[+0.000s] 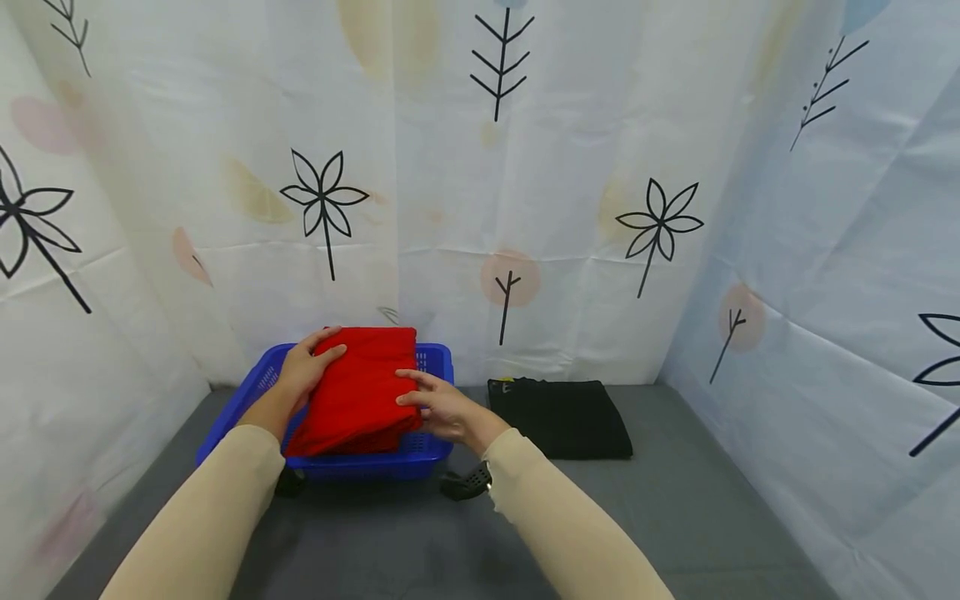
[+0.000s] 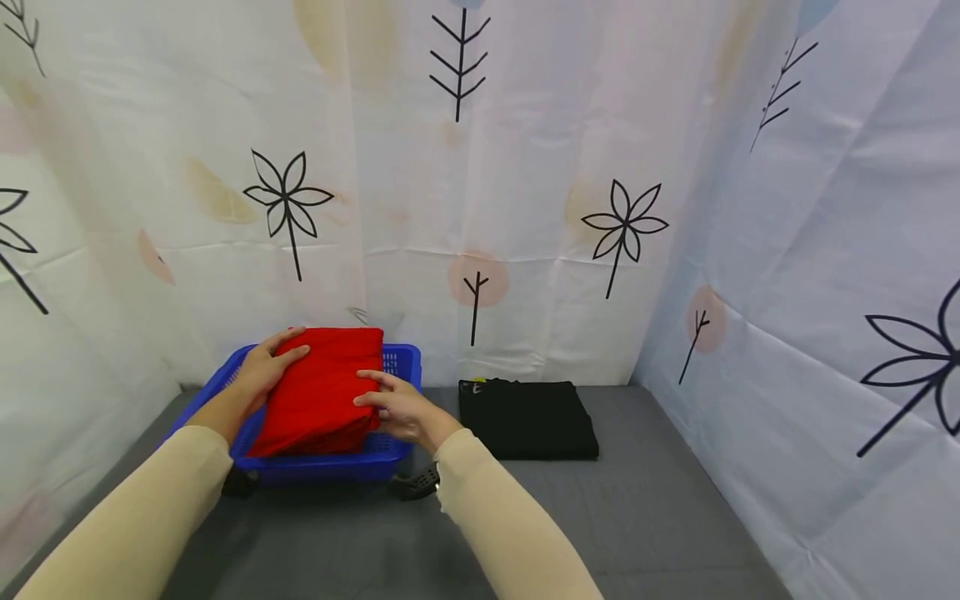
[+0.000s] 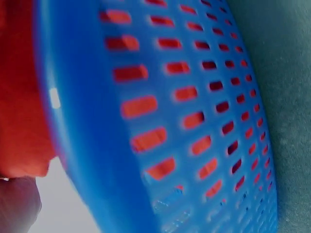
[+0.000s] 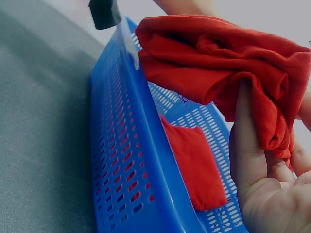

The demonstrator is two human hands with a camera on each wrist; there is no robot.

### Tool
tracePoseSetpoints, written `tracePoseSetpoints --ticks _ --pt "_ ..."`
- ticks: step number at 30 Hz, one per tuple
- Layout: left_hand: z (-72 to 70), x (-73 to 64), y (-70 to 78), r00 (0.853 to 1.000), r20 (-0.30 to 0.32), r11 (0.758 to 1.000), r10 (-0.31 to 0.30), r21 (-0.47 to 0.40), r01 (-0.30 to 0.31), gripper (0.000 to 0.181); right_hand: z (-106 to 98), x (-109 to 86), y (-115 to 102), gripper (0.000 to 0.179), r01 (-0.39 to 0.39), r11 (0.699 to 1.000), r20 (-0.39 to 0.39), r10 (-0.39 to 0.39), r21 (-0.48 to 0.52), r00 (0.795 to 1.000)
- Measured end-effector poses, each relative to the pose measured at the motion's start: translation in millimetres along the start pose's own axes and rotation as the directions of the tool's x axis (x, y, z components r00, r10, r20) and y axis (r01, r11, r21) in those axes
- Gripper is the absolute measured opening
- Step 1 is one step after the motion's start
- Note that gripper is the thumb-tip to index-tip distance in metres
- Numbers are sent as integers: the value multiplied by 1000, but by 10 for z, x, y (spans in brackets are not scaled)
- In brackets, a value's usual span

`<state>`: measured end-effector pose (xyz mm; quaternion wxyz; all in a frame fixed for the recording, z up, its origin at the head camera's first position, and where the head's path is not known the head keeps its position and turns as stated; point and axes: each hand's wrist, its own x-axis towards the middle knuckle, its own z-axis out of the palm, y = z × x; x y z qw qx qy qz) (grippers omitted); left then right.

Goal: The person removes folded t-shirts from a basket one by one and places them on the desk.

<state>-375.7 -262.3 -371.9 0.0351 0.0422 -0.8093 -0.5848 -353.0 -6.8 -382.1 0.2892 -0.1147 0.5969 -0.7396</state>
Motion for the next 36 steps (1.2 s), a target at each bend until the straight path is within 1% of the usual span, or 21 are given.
tracePoseSetpoints --ticks 6,9,12,14,17,20,22,26,32,36 --pt "63 -37 20 1000 -20 1000 -3 -7 2 65 -64 -96 -5 52 1 1000 13 -1 -12 1000" --pt "100 -70 21 999 -27 1000 -24 -18 23 65 -91 -146 -1 51 5 1000 17 -5 -20 1000" --pt "135 -122 33 998 -20 998 -51 -26 50 66 -115 -205 4 51 9 1000 24 -8 -21 1000" --pt "162 -161 49 998 -12 997 -61 -40 61 66 -131 -242 6 51 10 1000 27 -9 -15 1000" --pt "211 -214 75 997 4 993 -72 -91 72 67 -155 -292 -1 51 8 1000 25 -8 7 1000" --pt "265 -265 97 997 13 987 -74 -142 75 67 -174 -334 -11 51 11 1000 21 -11 19 1000" --pt "298 -291 105 997 8 984 -76 -161 77 67 -185 -356 -15 50 11 1000 22 -12 25 1000" --pt "355 -360 127 998 8 982 -65 -178 66 69 -197 -404 -14 51 26 999 34 -27 22 999" --pt "419 -478 144 998 46 973 -37 -226 46 75 -213 -514 -7 53 50 999 43 -50 15 998" --pt "466 -540 158 998 55 967 -20 -253 33 76 -228 -603 3 54 57 998 42 -58 18 997"
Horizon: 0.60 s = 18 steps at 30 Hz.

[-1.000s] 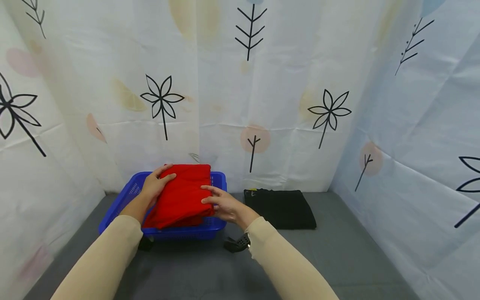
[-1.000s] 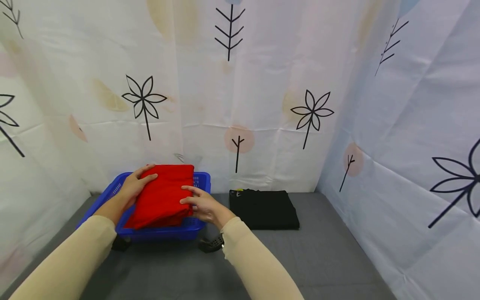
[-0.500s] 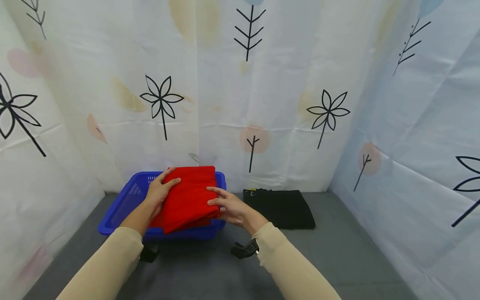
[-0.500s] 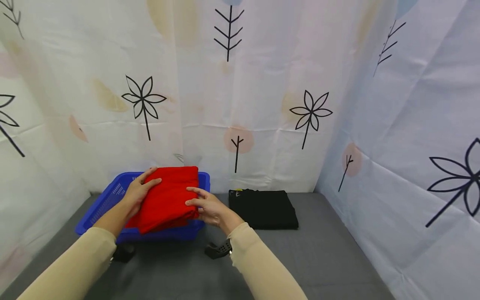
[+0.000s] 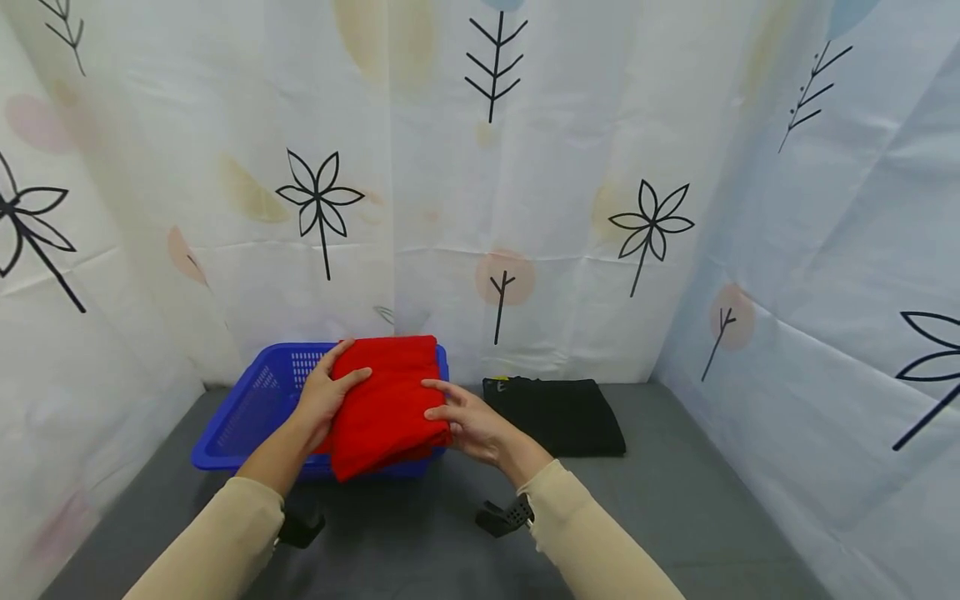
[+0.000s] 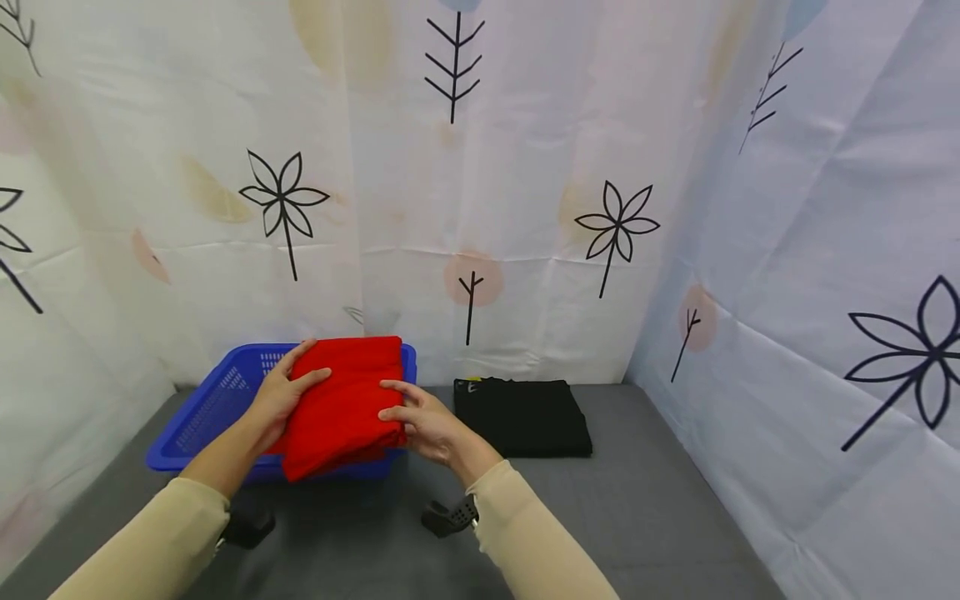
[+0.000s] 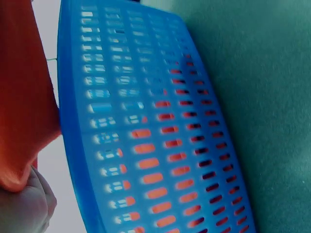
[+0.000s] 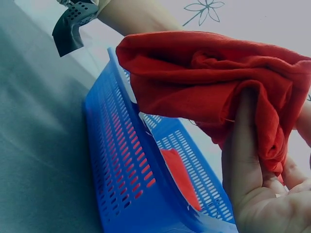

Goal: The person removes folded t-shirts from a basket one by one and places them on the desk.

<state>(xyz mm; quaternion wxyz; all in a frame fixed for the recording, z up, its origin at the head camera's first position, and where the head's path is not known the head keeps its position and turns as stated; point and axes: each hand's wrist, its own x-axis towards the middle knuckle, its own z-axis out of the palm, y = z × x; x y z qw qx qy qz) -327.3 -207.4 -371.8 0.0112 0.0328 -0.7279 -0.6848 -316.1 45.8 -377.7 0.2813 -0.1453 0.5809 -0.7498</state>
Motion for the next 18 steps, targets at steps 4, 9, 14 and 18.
tracePoseSetpoints --ticks 4,9,14,18 --pt "40 -60 8 1000 -6 1000 4 -6 -4 76 3 -81 13 55 14 1000 6 -14 -8 1000" --pt "86 -130 -1 1000 -19 1000 1 -30 -2 74 17 -171 23 55 27 1000 8 -27 -5 1000" --pt "117 -207 -40 1000 0 997 -12 -76 12 72 28 -249 51 55 33 999 7 -33 0 999" --pt "136 -266 -67 999 29 995 -17 -100 20 73 34 -323 78 55 32 999 7 -32 -6 999"
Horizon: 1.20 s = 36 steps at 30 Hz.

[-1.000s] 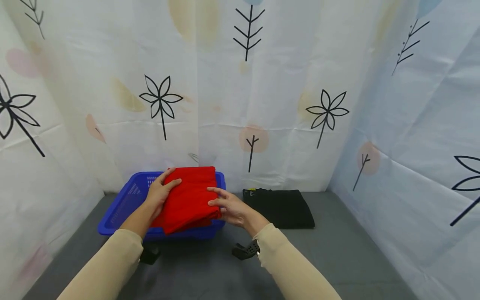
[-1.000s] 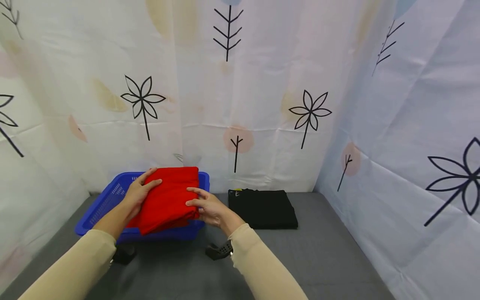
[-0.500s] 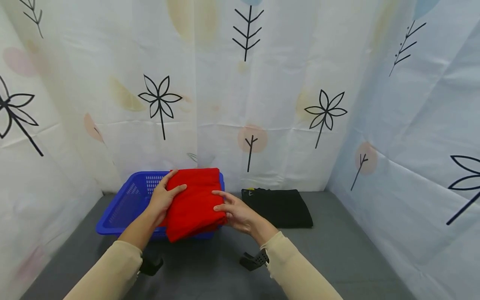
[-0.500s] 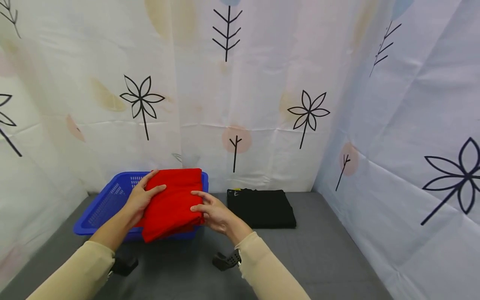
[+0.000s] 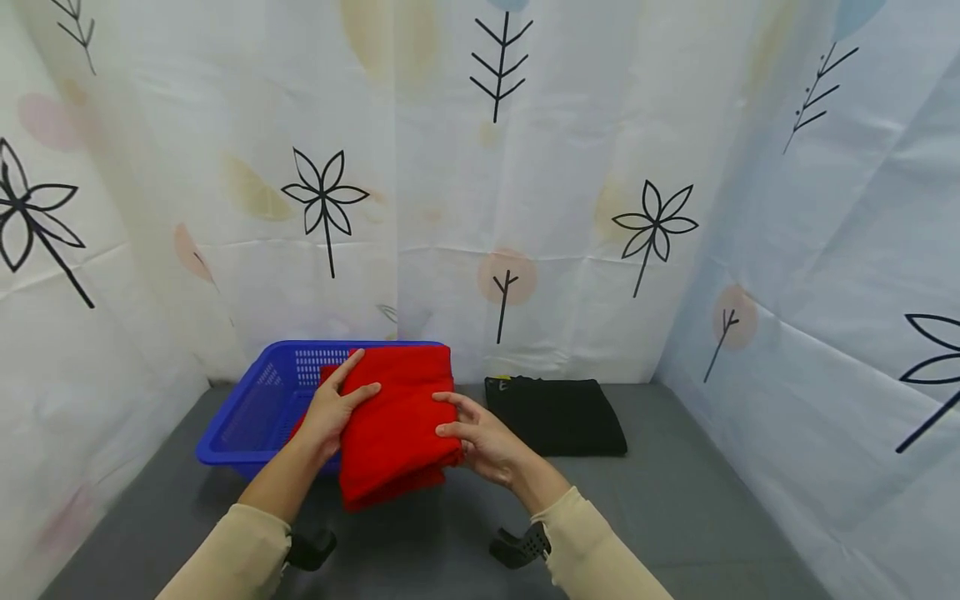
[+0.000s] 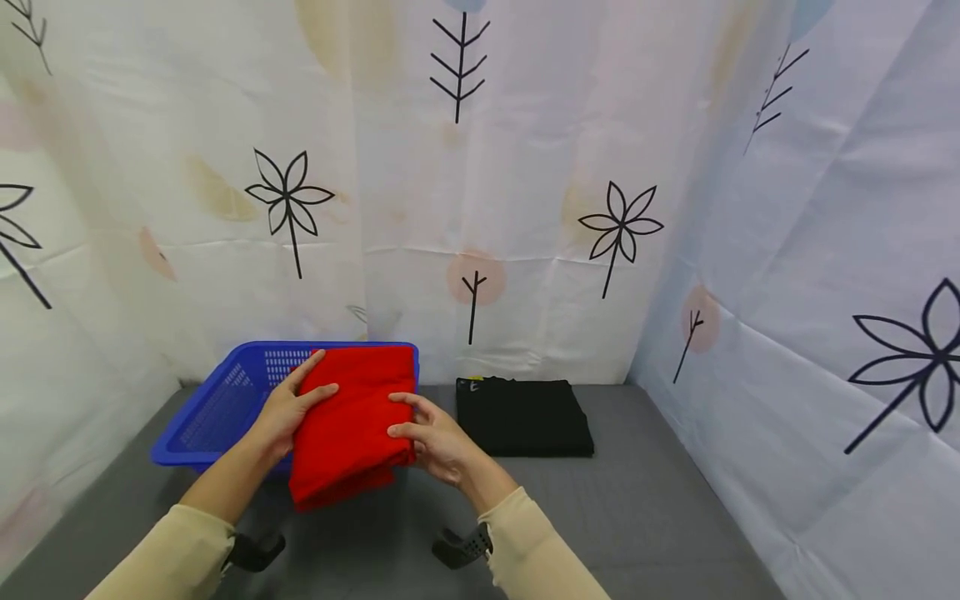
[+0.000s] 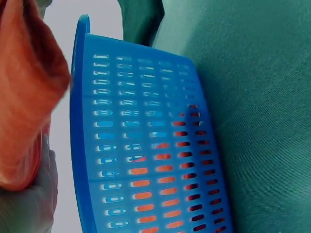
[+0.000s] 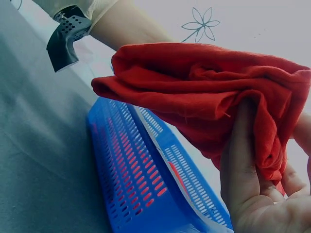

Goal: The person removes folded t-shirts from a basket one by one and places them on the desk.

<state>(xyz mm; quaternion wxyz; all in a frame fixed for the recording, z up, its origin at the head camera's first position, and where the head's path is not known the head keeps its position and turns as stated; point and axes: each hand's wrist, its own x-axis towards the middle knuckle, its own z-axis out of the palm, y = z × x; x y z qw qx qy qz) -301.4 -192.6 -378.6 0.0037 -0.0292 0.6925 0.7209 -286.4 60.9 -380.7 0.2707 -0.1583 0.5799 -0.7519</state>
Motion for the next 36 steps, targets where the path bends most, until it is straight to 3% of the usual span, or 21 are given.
tracePoseSetpoints --ticks 7,20,28,36 --pt "64 -66 -55 1000 12 1000 5 -3 -5 75 -24 -126 43 54 6 1000 5 -6 -2 1000" --pt "151 -234 -145 994 19 976 106 188 -107 78 -71 -388 88 56 11 1000 28 -10 -28 1000" --pt "211 -302 -207 996 17 971 87 224 -88 79 -89 -537 135 57 7 1000 6 -7 -8 1000" --pt "253 -375 -331 990 51 946 129 295 -138 78 -121 -664 224 57 11 1000 -14 -11 5 1000"
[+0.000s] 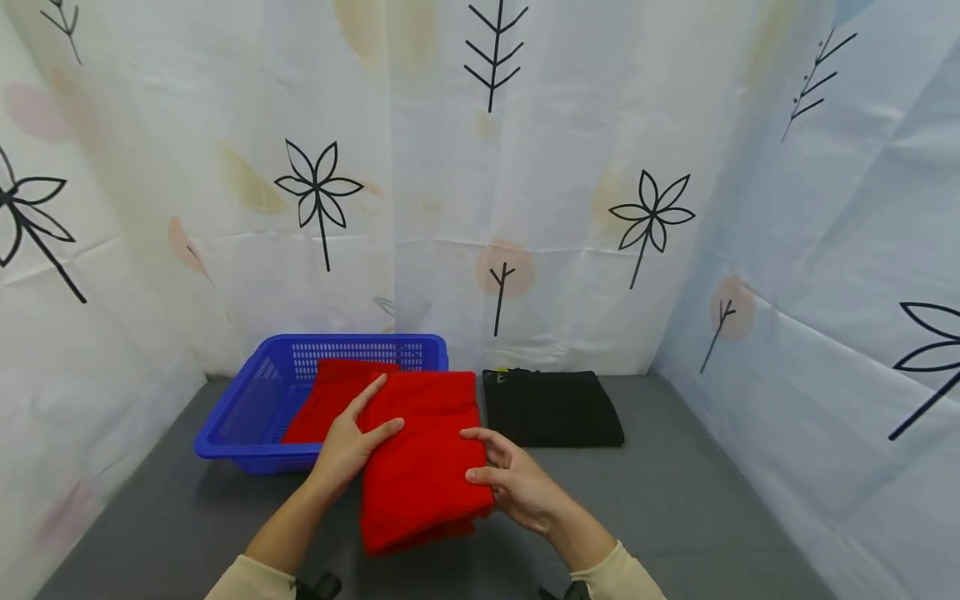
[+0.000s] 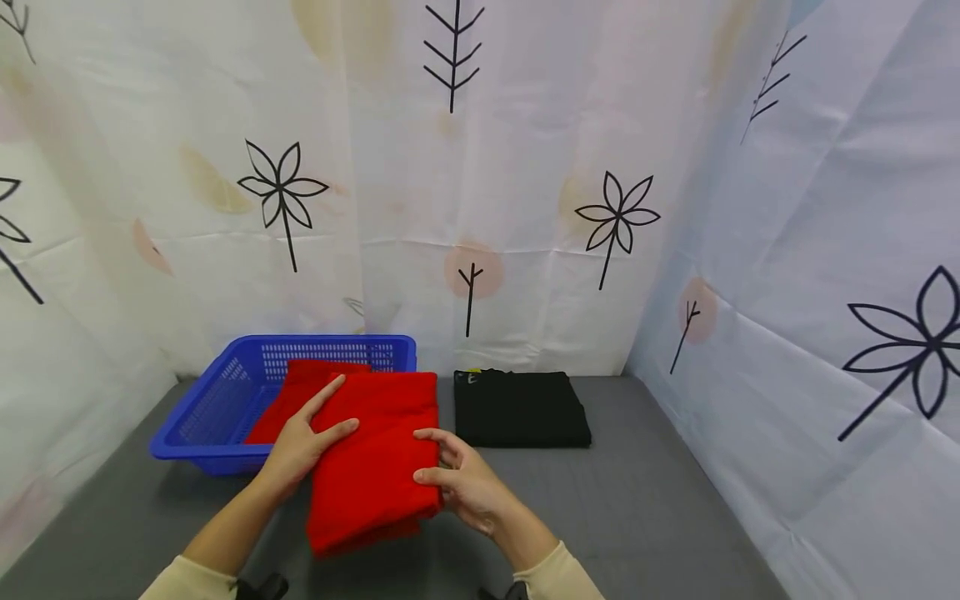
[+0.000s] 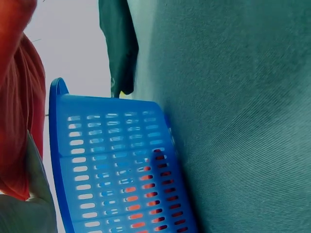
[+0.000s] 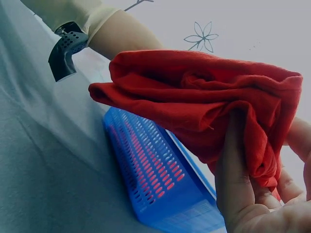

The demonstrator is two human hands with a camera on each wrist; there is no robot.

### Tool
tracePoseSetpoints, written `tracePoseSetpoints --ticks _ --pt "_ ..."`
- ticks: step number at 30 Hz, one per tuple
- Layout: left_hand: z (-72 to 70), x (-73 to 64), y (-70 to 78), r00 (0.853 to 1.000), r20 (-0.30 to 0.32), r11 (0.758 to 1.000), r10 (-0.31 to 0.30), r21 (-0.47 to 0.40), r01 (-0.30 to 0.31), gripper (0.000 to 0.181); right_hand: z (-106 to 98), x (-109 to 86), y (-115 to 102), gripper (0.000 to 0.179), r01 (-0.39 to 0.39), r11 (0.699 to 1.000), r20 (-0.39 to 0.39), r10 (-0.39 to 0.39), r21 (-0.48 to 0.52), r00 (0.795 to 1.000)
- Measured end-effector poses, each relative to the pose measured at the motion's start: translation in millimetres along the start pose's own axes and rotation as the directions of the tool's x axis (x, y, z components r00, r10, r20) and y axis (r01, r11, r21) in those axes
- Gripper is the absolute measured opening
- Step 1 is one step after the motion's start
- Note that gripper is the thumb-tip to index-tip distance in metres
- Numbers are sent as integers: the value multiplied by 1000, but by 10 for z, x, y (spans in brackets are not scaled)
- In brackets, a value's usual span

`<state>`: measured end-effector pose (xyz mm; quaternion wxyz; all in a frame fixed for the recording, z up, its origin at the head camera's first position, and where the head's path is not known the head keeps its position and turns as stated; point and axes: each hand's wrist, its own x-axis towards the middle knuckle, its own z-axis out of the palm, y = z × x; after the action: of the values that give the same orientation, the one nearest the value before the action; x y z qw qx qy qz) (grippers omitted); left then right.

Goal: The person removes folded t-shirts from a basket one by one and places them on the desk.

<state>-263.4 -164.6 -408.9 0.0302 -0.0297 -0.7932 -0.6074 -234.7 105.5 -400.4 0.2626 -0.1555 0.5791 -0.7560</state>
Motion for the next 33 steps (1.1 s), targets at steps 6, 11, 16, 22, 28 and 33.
tracePoseSetpoints --ticks 6,11,16,22,28,33 --pt "97 -37 -80 998 8 993 67 101 -68 81 -73 -108 63 57 -9 1000 -17 9 -24 1000" --pt "177 -60 -129 993 17 972 120 201 -121 83 -125 -203 104 58 -8 1000 -18 8 -20 1000" --pt "242 -81 -128 990 2 963 142 229 -139 83 -162 -267 117 58 -8 1000 -15 8 12 1000" --pt "330 -118 -140 991 18 976 132 170 -133 82 -217 -338 144 59 -26 1000 -25 25 -8 999" --pt "431 -158 -173 993 30 990 112 88 -114 82 -274 -404 207 60 -34 999 -38 35 7 999" --pt "506 -169 -174 993 33 991 111 71 -113 82 -337 -462 237 58 -15 999 -15 15 32 1000"
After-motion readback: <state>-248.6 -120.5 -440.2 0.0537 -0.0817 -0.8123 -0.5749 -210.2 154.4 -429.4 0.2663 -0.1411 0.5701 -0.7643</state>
